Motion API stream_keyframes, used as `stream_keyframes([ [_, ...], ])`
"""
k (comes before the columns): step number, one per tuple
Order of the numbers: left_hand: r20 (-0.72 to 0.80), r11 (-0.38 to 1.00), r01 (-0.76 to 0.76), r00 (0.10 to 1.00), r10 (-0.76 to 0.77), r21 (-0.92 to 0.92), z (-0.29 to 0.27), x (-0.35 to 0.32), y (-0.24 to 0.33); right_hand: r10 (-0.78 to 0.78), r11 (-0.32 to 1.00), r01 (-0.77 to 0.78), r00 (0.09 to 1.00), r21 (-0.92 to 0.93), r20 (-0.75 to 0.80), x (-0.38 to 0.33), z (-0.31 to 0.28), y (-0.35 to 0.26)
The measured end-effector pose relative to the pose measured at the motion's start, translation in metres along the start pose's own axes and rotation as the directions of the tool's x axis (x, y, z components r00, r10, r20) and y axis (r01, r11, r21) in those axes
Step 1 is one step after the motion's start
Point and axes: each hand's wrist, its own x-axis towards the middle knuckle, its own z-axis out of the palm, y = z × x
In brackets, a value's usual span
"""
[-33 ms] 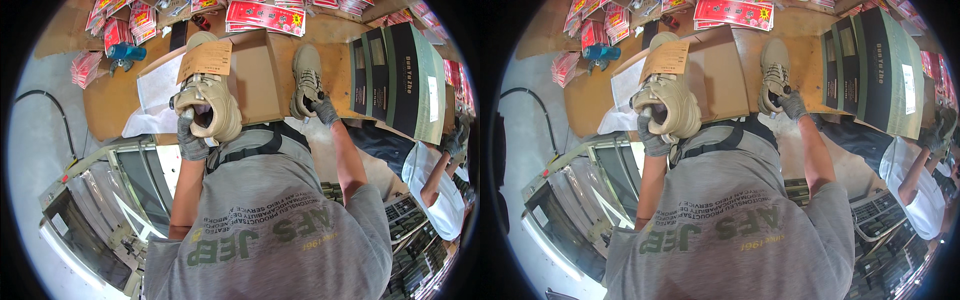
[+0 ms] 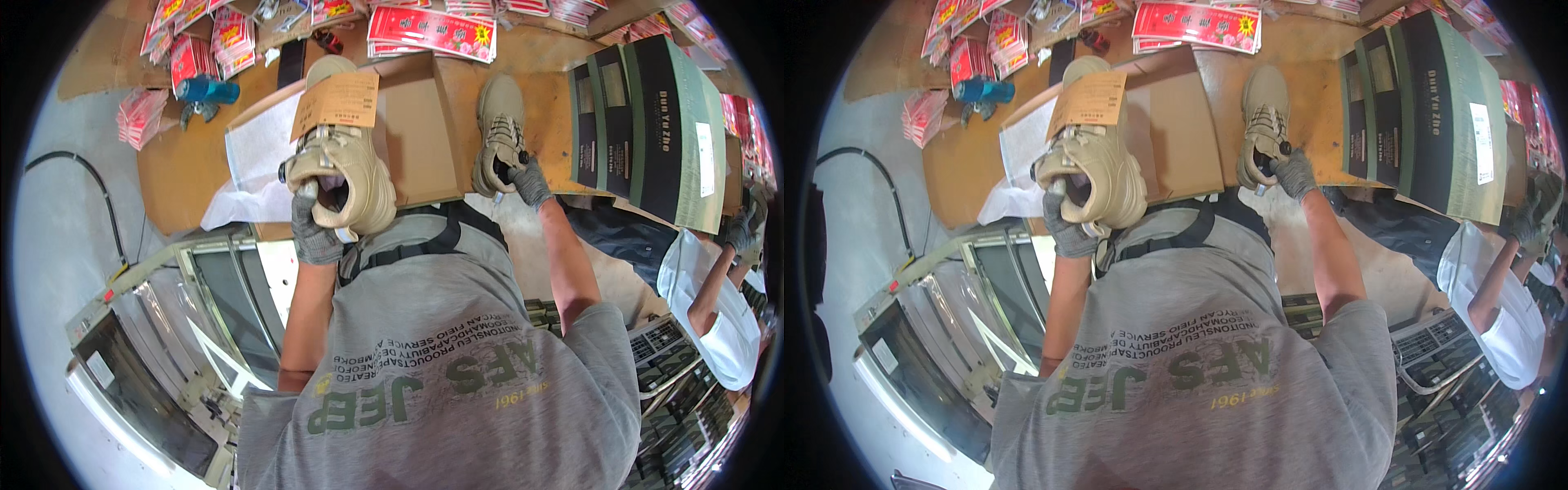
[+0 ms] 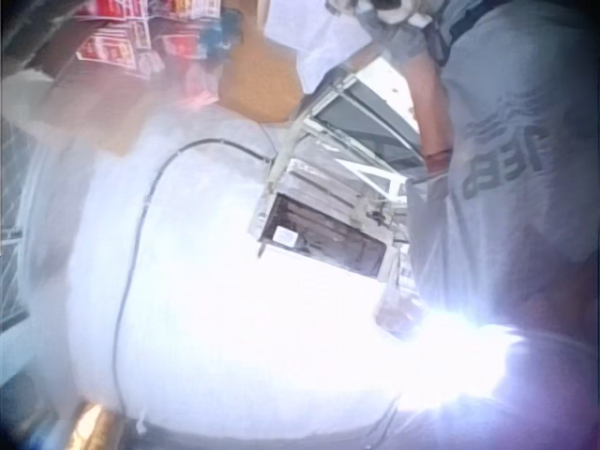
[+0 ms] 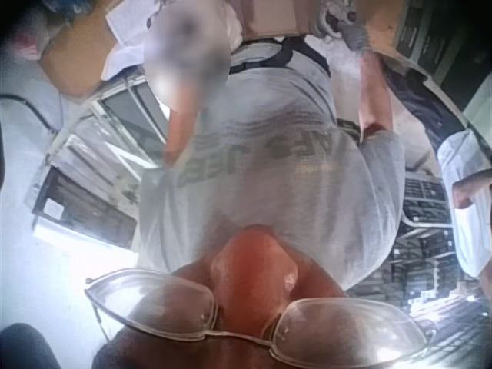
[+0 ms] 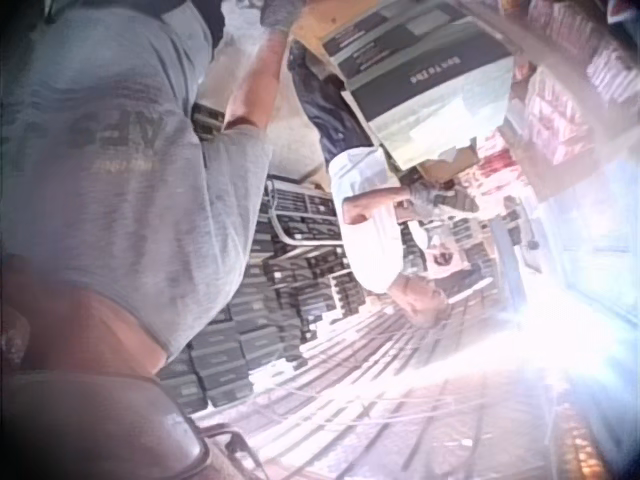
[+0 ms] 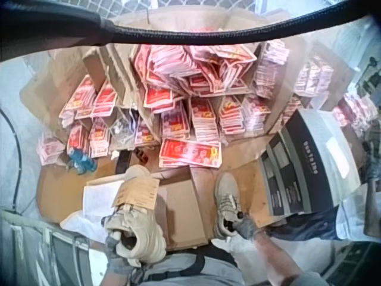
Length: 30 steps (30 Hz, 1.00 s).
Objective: The person picks up a shoe box, opens it, removes a pair of shoes and protective paper by hand, places the shoes back into the box with the paper, and closes the lid before setting it aside.
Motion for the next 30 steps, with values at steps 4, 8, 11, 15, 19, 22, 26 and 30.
stream_keyframes([
  [4, -0.01, 0.984, -0.001, 1.0, -0.001, -0.177, 0.002, 0.006, 0.002, -0.061, 0.771, -0.083, 0.977, 0.631, 0.203, -0.008, -0.022, 0.001],
  [8, -0.029, 0.998, -0.069, 0.997, 0.07, 0.008, -0.008, 0.013, -0.006, -0.293, 0.575, 0.183, 0.956, 0.797, -0.007, -0.04, -0.016, -0.07],
  [11, 0.084, 0.981, 0.037, 0.996, -0.022, -0.188, -0.02, 0.017, -0.012, -0.412, 0.599, 0.228, 0.91, 0.768, 0.051, -0.067, -0.026, -0.156],
  [15, 0.199, 0.898, -0.27, 0.957, 0.211, 0.347, 0.023, 0.03, -0.009, -0.507, 0.396, 0.401, 0.846, 0.826, -0.167, -0.079, 0.001, -0.234],
  [19, 0.241, 0.7, -0.405, 0.914, 0.326, 0.588, 0.06, 0.036, 0.005, -0.56, 0.43, 0.503, 0.8, 0.75, -0.215, -0.09, 0.007, -0.279],
  [22, 0.269, 0.721, -0.441, 0.897, 0.35, 0.534, 0.076, 0.041, 0.019, -0.562, 0.344, 0.504, 0.786, 0.792, -0.257, -0.097, 0.006, -0.3],
  [26, 0.355, 0.688, -0.528, 0.848, 0.395, 0.498, 0.101, 0.046, 0.039, -0.646, 0.31, 0.591, 0.705, 0.745, -0.291, -0.103, -0.012, -0.327],
  [30, 0.454, 0.638, -0.634, 0.768, 0.452, 0.437, 0.124, 0.063, 0.062, -0.723, 0.302, 0.693, 0.614, 0.654, -0.317, -0.103, -0.038, -0.355],
])
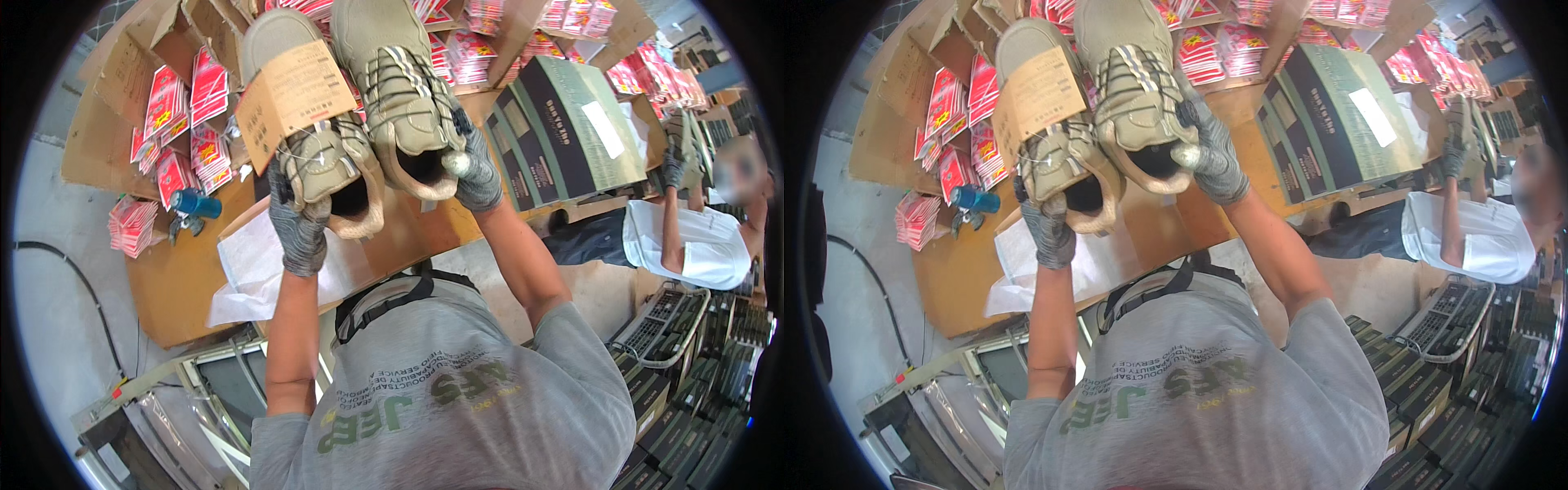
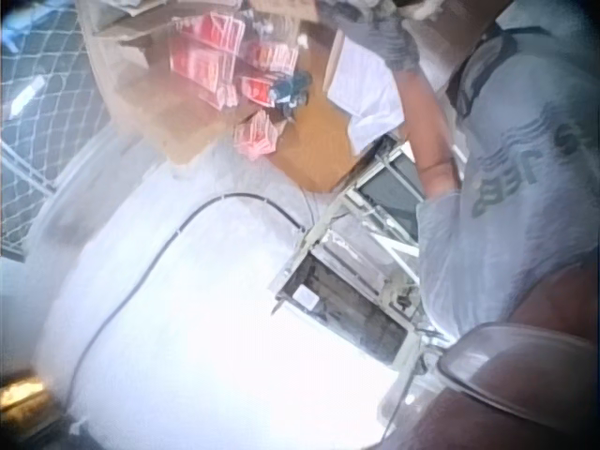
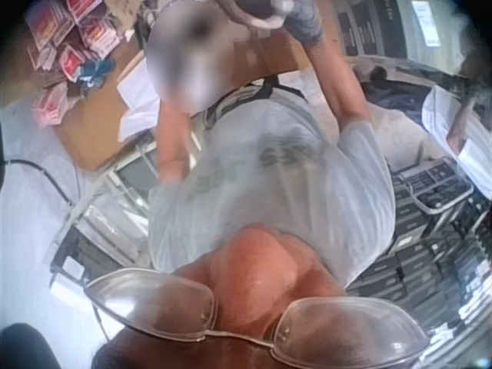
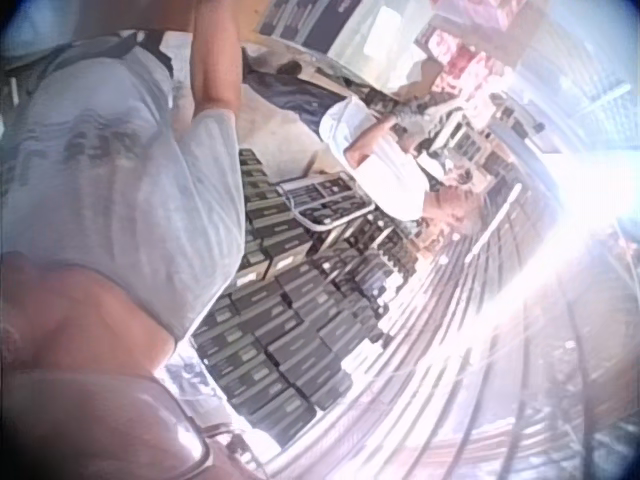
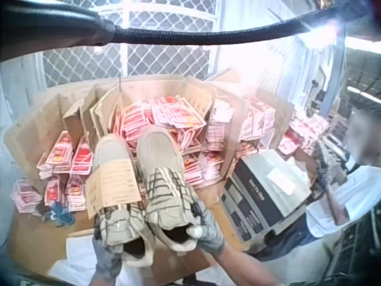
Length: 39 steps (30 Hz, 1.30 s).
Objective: The person picks up a shoe box, opens it, removes a pair of shoes and protective paper by hand, places the shoes back into the box with the paper, and closes the lid before setting it aside.
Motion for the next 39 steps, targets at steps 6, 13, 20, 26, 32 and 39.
stream_keyframes([
  [6, 0.107, 0.86, -0.389, 0.921, 0.375, 0.329, -0.007, 0.039, -0.005, -0.075, 0.994, 0.086, 0.986, -0.068, 0.147, 0.021, 0.008, -0.047],
  [13, 0.282, 0.672, -0.551, 0.833, 0.476, 0.495, -0.022, 0.056, 0.004, -0.097, 0.727, 0.323, 0.922, -0.606, 0.375, 0.011, 0.018, -0.079],
  [20, 0.16, 0.956, 0.101, 0.985, -0.058, -0.275, 0.001, 0.042, 0.016, -0.213, 0.161, 0.39, 0.911, -0.907, 0.354, 0.002, 0.039, -0.032],
  [26, 0.199, 0.875, 0.277, 0.956, -0.213, -0.396, 0.004, 0.033, 0.013, -0.315, 0.373, 0.044, 0.945, -0.927, -0.082, -0.02, 0.013, 0.019],
  [32, 0.162, 0.907, 0.323, 0.944, -0.288, -0.269, -0.006, 0.009, -0.006, -0.196, 0.763, -0.036, 0.939, -0.645, -0.284, -0.033, 0.017, 0.037],
  [39, -0.06, 0.778, 0.46, 0.873, -0.484, 0.428, -0.025, -0.072, -0.053, -0.012, 0.778, -0.29, 0.88, -0.557, -0.475, -0.102, -0.014, 0.057],
])
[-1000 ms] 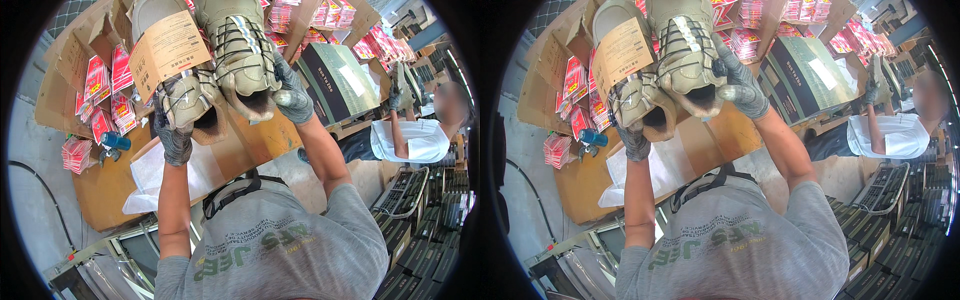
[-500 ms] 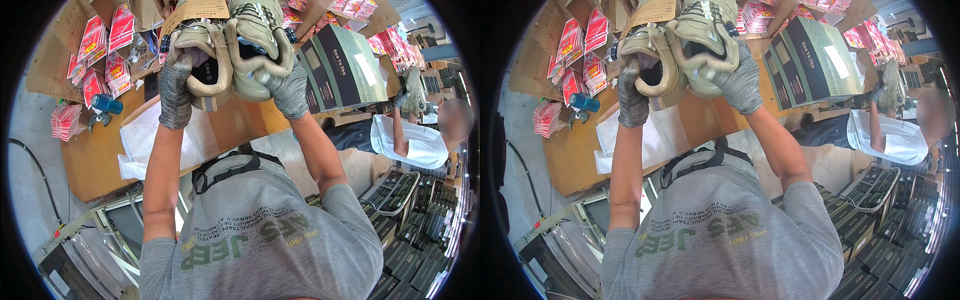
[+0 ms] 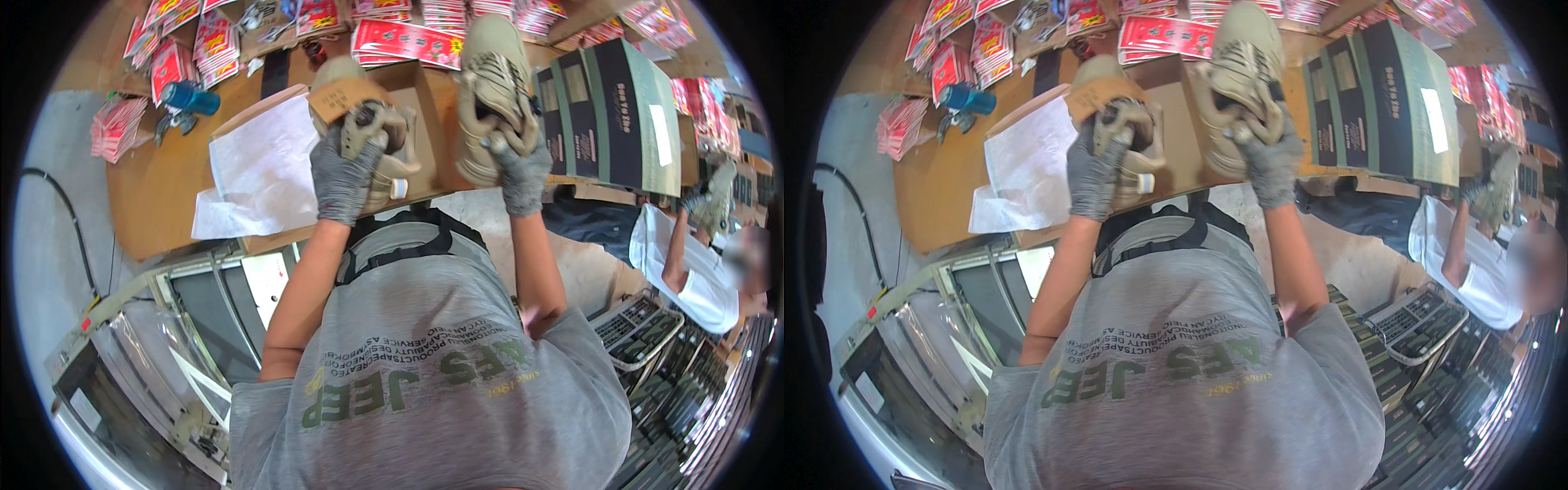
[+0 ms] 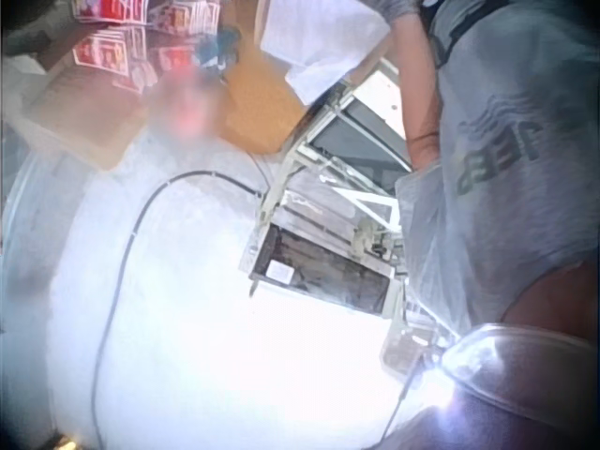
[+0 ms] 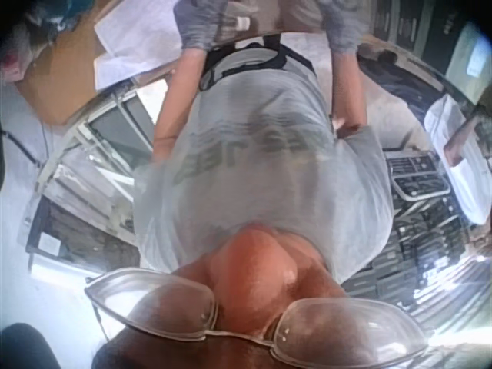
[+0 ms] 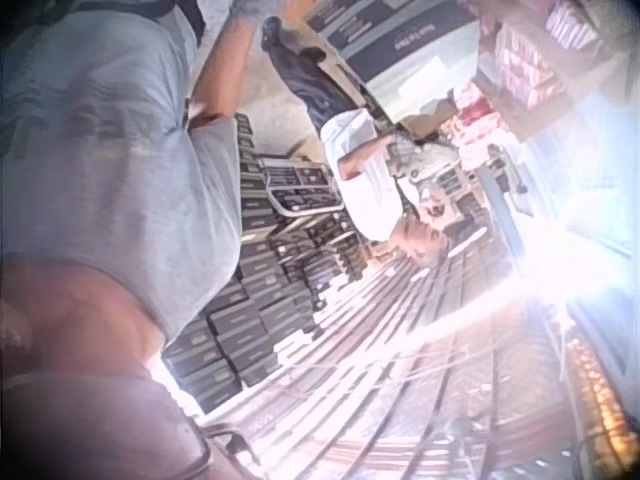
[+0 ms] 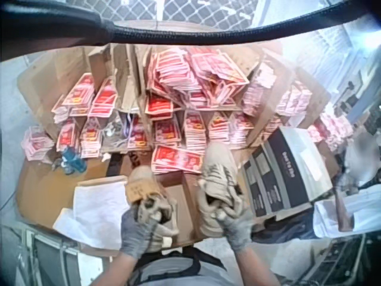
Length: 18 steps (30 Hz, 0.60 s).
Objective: The person picks up a shoe box, opens it, removes a pair of shoes and protective paper by hand, places the shoes back into the box with the paper, and closes the lid before setting it aside.
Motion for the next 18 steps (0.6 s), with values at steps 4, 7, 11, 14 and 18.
stream_keyframes([
  [4, -0.039, 0.569, 0.058, 0.998, -0.047, 0.82, 0.022, -0.019, -0.079, 0.05, 0.997, -0.05, 0.999, -0.059, -0.007, -0.008, -0.027, 0.02],
  [7, -0.015, 0.5, 0.059, 0.996, -0.092, 0.864, 0.035, -0.019, -0.104, 0.088, 0.978, -0.071, 0.992, -0.194, 0.084, -0.005, -0.042, 0.034],
  [11, 0.102, 0.549, -0.026, 0.989, -0.108, 0.835, 0.037, -0.017, -0.112, 0.139, 0.984, -0.128, 0.986, -0.121, 0.086, -0.002, -0.05, 0.037],
  [14, -0.096, 0.518, -0.027, 0.973, 0.209, 0.855, -0.002, -0.027, -0.123, 0.1, 0.978, -0.071, 0.985, -0.195, 0.141, 0.004, -0.056, 0.022],
  [18, -0.746, 0.551, 0.772, 0.561, -0.359, 0.316, -0.068, -0.005, -0.166, 0.018, 0.951, 0.036, 0.985, -0.307, 0.171, 0.004, -0.061, 0.02],
])
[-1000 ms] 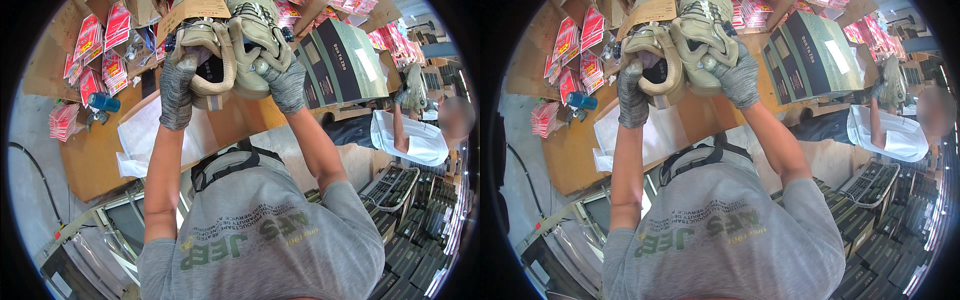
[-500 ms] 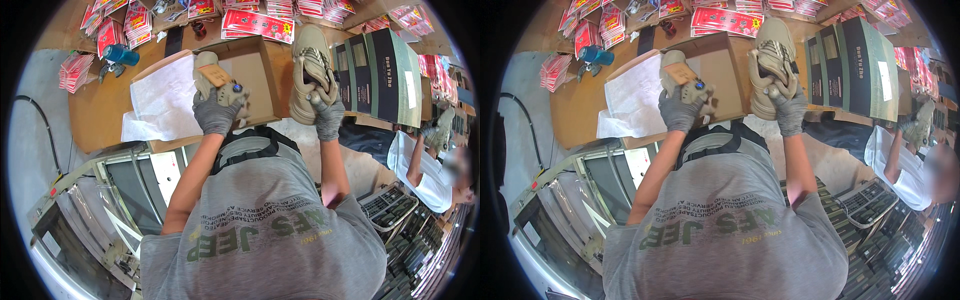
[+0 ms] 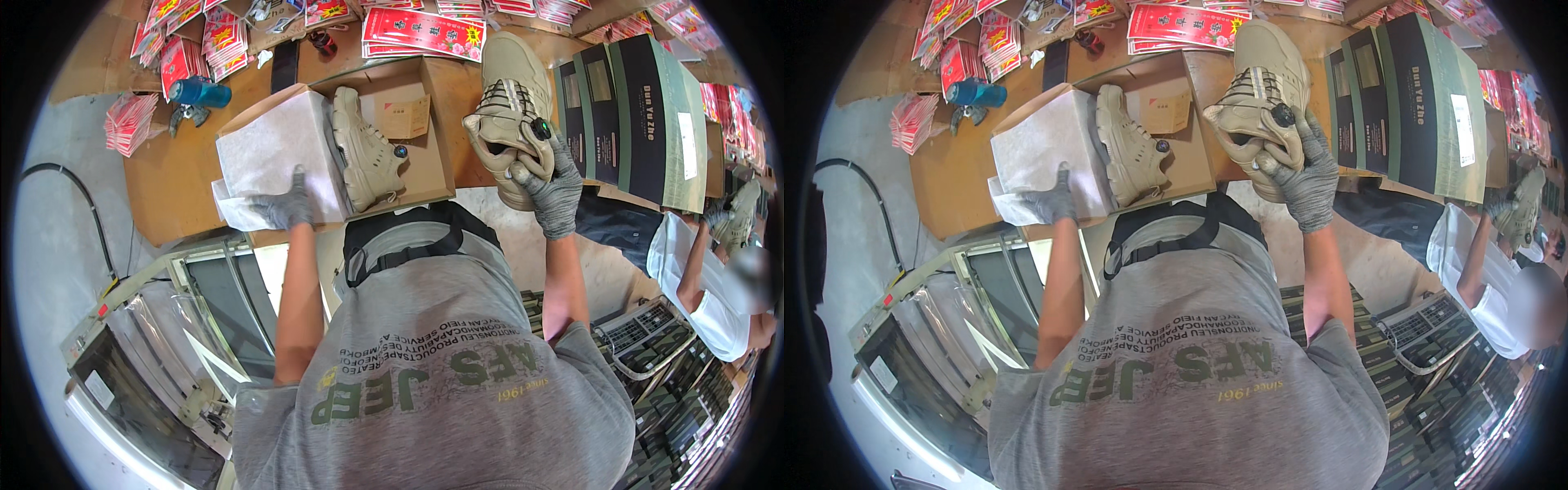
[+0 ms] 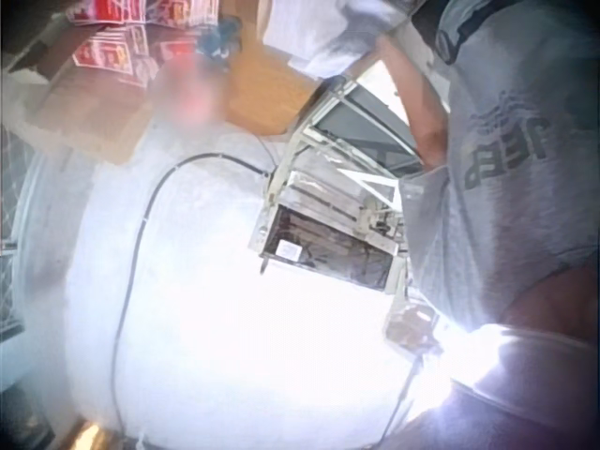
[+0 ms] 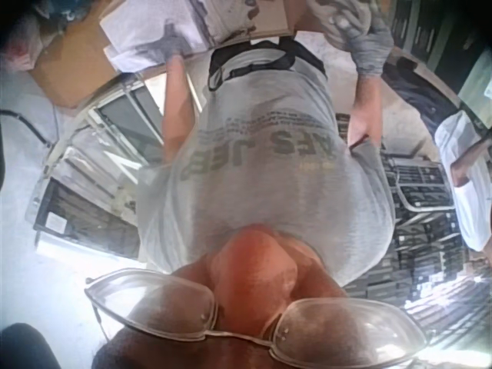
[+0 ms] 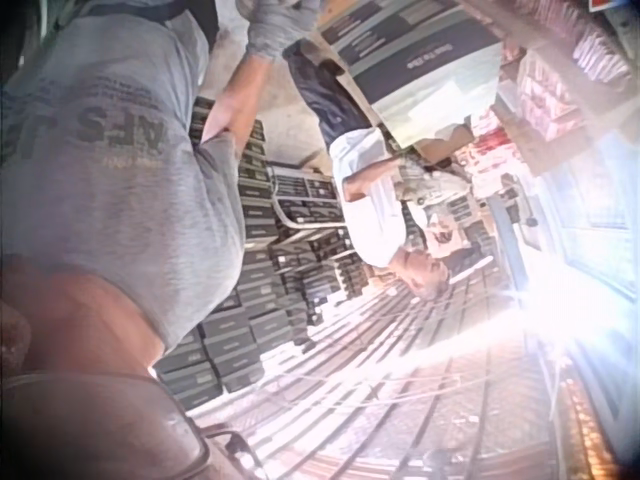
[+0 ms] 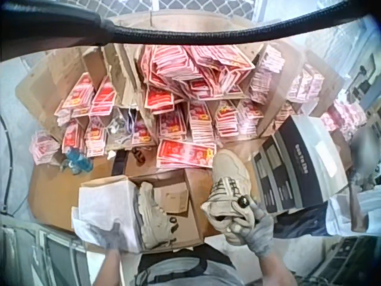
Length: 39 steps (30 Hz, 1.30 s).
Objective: The person picks up a shoe box, opens it, removes a pair of shoes and protective paper by hand, places the shoes back into the box with the paper, and closes the lid before setting it aside.
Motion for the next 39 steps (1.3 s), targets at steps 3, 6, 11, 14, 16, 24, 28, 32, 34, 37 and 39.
stream_keyframes([
  [3, 0.161, 0.964, 0.138, 0.982, -0.103, -0.228, 0.038, 0.037, -0.033, -0.096, 0.991, 0.102, 0.993, -0.088, 0.063, 0.011, 0.0, -0.02],
  [6, 0.042, 0.77, -0.548, 0.806, 0.591, -0.326, 0.034, 0.009, 0.013, -0.194, 0.964, 0.212, 0.974, -0.159, 0.119, 0.024, -0.001, -0.038],
  [11, 0.657, 0.365, -0.833, 0.001, 0.754, -0.417, 0.031, -0.097, 0.114, -0.421, 0.834, 0.492, 0.86, -0.251, 0.287, 0.064, 0.025, -0.09],
  [14, 0.625, 0.466, -0.64, -0.028, 0.78, -0.611, 0.05, -0.114, 0.104, -0.534, 0.678, 0.683, 0.712, -0.272, 0.456, 0.091, 0.045, -0.132],
  [16, 0.515, 0.442, -0.601, 0.058, 0.855, -0.666, 0.034, -0.117, 0.099, -0.474, 0.607, 0.719, 0.669, -0.338, 0.573, 0.108, 0.051, -0.15],
  [24, 0.176, 0.451, -0.888, 0.459, 0.871, 0.088, 0.002, -0.064, 0.06, 0.196, 0.625, 0.665, 0.373, -0.409, 0.907, 0.202, 0.147, -0.112],
  [28, 0.348, 0.434, -0.896, 0.436, 0.83, 0.088, 0.015, -0.053, 0.049, -0.222, 0.251, 0.817, 0.57, -0.519, 0.791, 0.148, 0.213, 0.024],
  [32, 0.296, 0.484, -0.874, 0.47, 0.831, 0.029, 0.02, -0.048, 0.032, -0.263, 0.21, 0.784, 0.62, -0.584, 0.739, 0.125, 0.241, 0.06],
  [34, 0.334, 0.472, -0.882, 0.446, 0.83, 0.005, 0.016, -0.052, 0.034, -0.237, 0.315, 0.727, 0.683, -0.61, 0.691, 0.122, 0.231, 0.048],
  [37, 0.339, 0.455, -0.89, 0.421, 0.841, -0.022, 0.015, -0.046, 0.038, -0.222, 0.571, 0.53, 0.835, -0.627, 0.503, 0.098, 0.208, 0.0],
  [39, 0.319, 0.4, -0.914, 0.36, 0.877, -0.067, 0.008, -0.038, 0.037, -0.176, 0.656, 0.376, 0.919, -0.655, 0.352, 0.069, 0.199, -0.019],
])
